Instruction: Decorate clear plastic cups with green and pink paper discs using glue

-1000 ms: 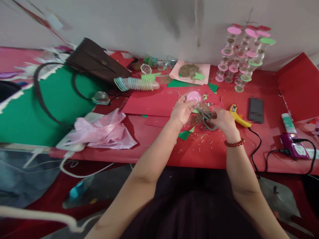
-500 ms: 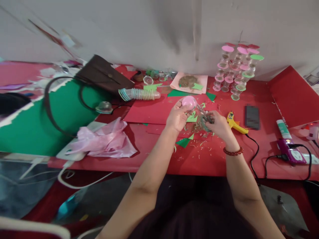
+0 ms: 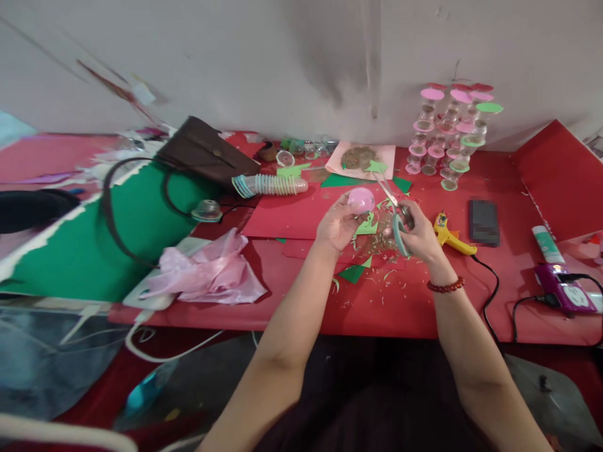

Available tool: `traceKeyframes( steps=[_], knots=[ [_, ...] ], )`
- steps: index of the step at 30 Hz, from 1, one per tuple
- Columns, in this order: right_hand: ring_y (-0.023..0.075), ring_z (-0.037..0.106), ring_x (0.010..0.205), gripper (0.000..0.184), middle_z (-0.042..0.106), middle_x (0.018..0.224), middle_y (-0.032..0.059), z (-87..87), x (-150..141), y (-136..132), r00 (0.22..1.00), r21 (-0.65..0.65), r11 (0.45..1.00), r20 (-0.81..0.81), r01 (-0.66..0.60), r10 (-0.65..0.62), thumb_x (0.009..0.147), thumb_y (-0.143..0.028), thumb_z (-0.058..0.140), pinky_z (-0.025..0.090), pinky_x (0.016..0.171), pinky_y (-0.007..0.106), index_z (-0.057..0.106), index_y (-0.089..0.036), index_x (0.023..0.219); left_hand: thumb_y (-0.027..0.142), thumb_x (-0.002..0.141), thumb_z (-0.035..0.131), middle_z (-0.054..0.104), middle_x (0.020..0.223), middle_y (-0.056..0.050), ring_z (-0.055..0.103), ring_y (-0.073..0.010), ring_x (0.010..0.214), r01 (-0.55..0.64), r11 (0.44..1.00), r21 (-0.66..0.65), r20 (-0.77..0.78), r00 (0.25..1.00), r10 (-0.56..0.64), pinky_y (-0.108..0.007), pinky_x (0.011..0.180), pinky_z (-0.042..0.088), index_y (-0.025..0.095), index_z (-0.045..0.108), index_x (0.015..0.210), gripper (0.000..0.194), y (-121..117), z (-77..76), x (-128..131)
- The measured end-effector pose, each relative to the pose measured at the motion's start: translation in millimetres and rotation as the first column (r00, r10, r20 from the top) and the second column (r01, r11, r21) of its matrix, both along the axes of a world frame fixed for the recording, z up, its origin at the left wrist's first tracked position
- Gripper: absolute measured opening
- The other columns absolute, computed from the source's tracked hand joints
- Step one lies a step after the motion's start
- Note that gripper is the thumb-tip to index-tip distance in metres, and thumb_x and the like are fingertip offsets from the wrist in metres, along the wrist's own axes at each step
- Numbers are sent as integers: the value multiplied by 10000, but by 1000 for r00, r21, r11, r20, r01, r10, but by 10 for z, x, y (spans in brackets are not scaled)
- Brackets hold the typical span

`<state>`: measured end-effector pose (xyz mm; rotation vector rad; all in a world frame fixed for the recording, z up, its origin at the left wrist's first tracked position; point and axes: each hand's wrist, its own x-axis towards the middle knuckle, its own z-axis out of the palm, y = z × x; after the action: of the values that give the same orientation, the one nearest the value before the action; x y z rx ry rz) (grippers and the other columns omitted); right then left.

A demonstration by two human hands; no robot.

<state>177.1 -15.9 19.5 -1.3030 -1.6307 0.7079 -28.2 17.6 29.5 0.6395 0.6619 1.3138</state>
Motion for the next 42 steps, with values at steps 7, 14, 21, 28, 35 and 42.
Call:
traceKeyframes(
  steps=[7,14,21,28,35,42],
  knots=[
    [247,684,914,472,787,1067,65,15,-95,-45,991,52,998,128,39,-46,749,-234,777,538,855,380,767,-280,1219,185,595,849,708,800,24,688,-139,762,17,998,64,-13,1000,-16,-304,796,589,234,679,893,347,-18,19,-13],
    [230,710,857,452,816,1081,72,-23,-98,-52,998,109,993,48,39,-44,763,-235,716,565,851,391,818,-255,1203,201,629,829,718,824,1,710,-174,802,2,997,80,-45,999,1,-340,819,611,255,680,922,333,-26,9,-26],
    [203,650,750,492,750,831,38,-8,-101,-59,999,150,988,29,24,-28,748,-233,700,540,755,354,846,-211,1217,167,652,788,753,841,-9,755,-204,831,-3,998,70,8,1000,2,-388,881,644,268,728,1120,483,-34,9,-28],
    [191,620,710,445,685,724,-6,63,-46,-69,996,104,994,81,18,-26,741,-222,769,524,725,328,871,-247,1173,197,648,774,736,839,-16,747,-229,861,12,998,56,-38,999,-9,-443,944,635,269,718,1071,433,-28,12,-60],
    [166,653,702,425,774,796,16,86,5,-72,996,122,992,89,-8,-3,746,-184,783,539,736,303,880,-214,1158,137,597,792,715,768,26,717,-157,730,59,995,79,42,997,-62,-398,945,651,248,718,1032,455,-13,31,-112],
    [145,677,667,376,795,759,8,152,20,-111,997,99,994,75,-44,37,756,-142,758,529,700,259,889,-197,1105,120,617,775,721,750,33,726,-159,721,96,991,93,42,994,-100,-412,986,647,243,727,1049,451,10,22,-159]
  ],
)
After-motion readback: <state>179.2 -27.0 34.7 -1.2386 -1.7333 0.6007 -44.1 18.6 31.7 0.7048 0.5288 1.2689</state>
